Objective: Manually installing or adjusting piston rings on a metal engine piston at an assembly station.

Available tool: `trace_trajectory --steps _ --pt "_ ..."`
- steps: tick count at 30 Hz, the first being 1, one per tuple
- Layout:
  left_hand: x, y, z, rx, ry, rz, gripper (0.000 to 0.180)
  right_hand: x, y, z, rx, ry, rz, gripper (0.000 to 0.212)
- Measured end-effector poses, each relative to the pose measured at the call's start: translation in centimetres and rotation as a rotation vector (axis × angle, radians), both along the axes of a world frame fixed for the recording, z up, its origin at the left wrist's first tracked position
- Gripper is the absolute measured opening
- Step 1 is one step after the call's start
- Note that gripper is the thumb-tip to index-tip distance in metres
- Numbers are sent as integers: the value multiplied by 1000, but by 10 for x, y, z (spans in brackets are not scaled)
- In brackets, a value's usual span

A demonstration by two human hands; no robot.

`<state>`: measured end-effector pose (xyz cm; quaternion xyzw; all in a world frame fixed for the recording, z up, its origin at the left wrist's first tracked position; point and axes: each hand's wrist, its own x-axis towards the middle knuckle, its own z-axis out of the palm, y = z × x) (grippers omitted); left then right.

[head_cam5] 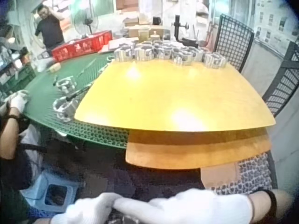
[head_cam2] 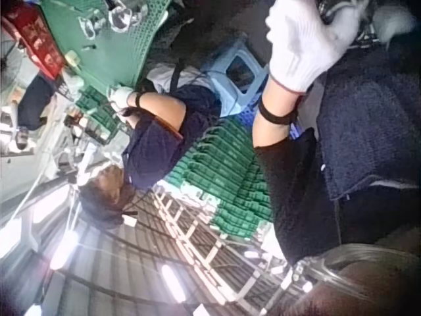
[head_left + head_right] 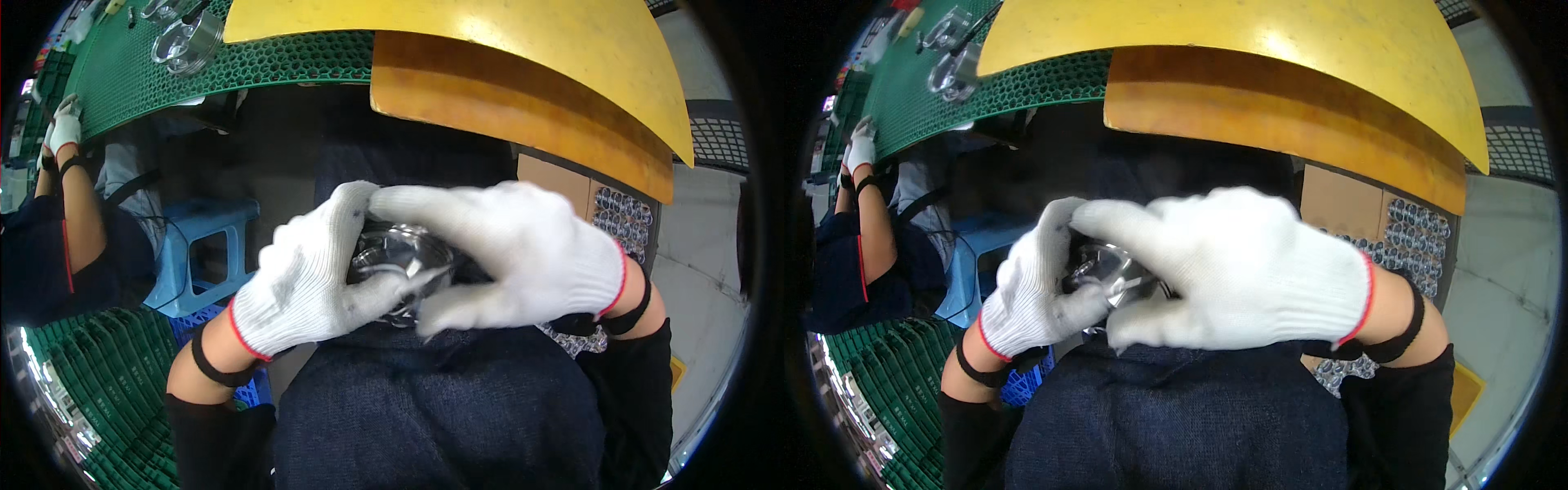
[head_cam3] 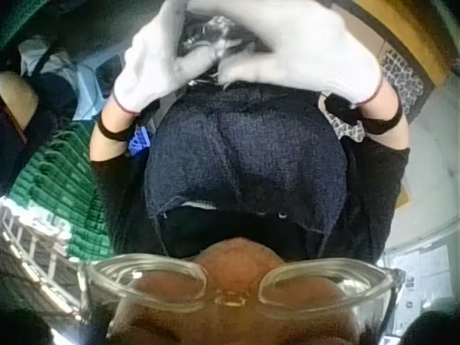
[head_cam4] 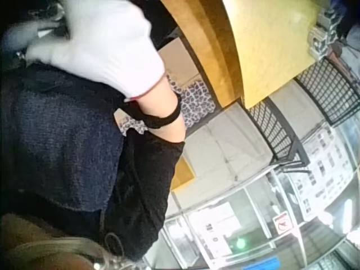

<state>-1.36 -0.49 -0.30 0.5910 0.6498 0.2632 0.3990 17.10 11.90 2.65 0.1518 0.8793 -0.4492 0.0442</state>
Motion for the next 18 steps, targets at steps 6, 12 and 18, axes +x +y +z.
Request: trace_trajectory --steps 6,12,18 --pt "-9 -32 -12 -404 -978 139 50 47 26 -9 -590 386 -311 31" --pt "-2 -46 -18 -309 -477 -141 49 35 24 -20 232 118 206 19" --pt "-5 -44 -20 -285 -395 -276 55 13 11 -33 246 174 271 25"
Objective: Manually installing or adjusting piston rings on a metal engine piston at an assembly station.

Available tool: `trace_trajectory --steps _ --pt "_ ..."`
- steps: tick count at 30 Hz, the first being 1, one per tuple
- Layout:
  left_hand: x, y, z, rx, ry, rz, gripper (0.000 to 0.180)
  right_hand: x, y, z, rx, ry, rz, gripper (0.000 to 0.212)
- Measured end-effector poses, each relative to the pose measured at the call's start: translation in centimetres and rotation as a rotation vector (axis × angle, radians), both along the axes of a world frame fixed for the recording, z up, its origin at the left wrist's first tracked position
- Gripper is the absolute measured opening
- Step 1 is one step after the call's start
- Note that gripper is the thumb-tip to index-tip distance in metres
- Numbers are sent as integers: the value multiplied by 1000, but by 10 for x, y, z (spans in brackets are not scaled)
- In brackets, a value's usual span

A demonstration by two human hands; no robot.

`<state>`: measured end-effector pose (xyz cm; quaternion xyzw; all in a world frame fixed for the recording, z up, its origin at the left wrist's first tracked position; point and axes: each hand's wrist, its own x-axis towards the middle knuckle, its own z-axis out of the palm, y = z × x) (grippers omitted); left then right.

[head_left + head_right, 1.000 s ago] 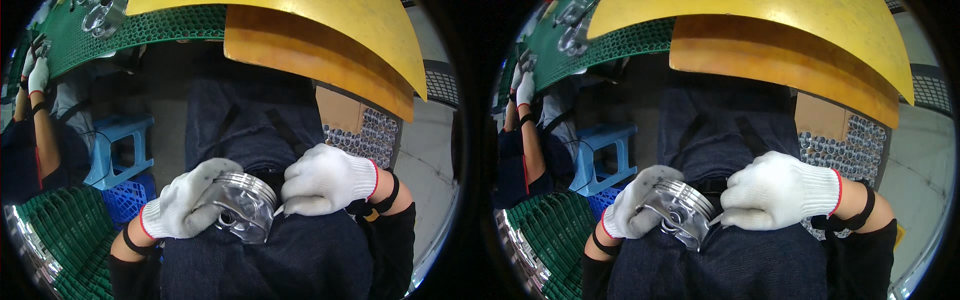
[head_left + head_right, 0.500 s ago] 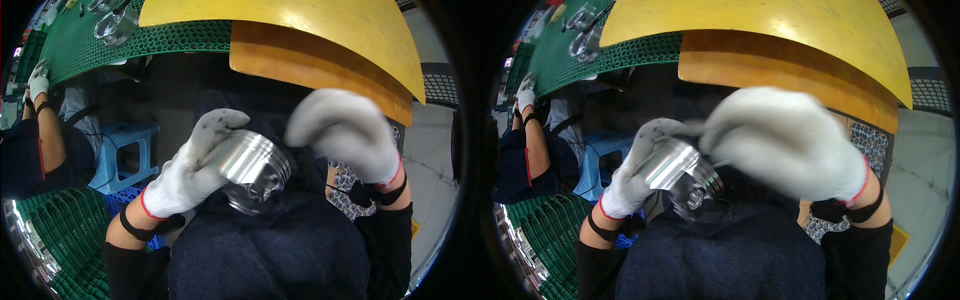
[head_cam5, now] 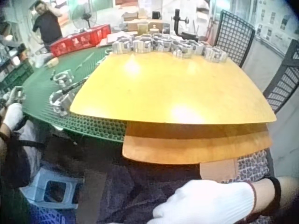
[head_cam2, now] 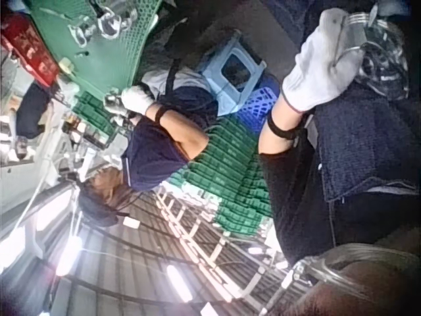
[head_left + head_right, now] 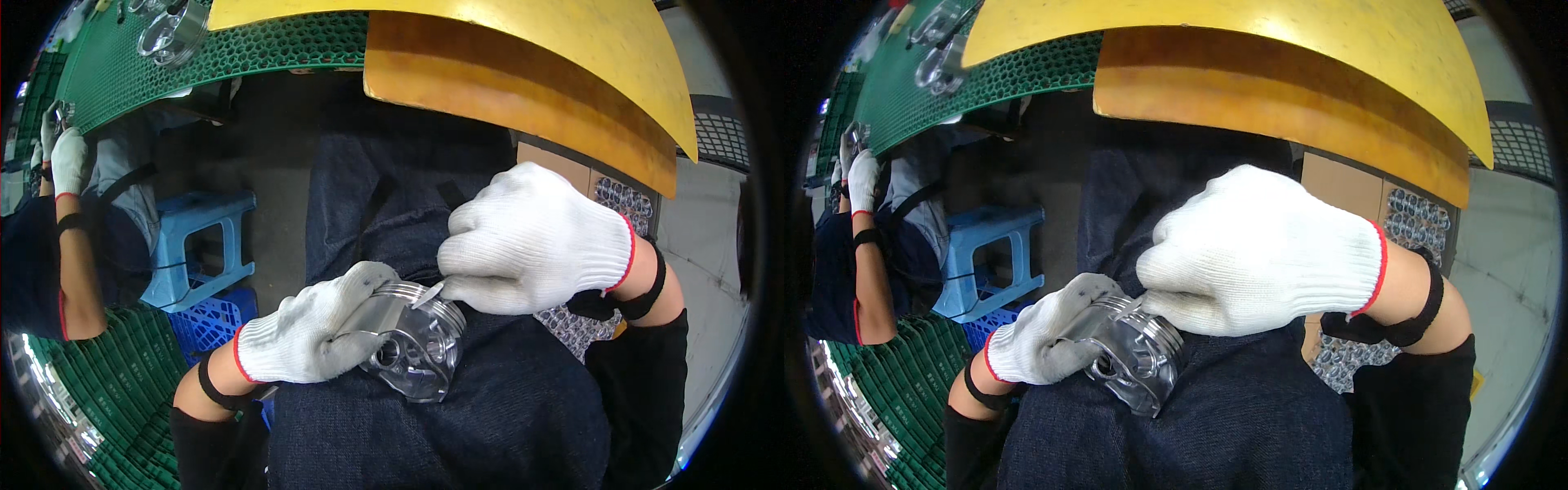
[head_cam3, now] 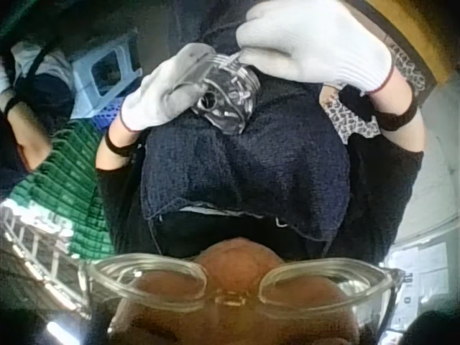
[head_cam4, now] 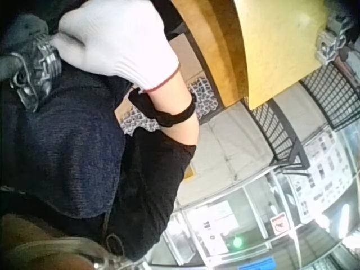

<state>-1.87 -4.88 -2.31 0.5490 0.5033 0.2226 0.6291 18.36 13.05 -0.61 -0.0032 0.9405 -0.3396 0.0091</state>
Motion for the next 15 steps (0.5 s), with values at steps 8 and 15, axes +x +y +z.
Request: trace_trajectory --steps 8,15 --pt "-4 -15 -2 -64 0 50 64 26 -16 11 32 -113 90 30" --pt "-1 -24 -12 -13 -73 151 60 40 -31 -4 -154 -100 78 25"
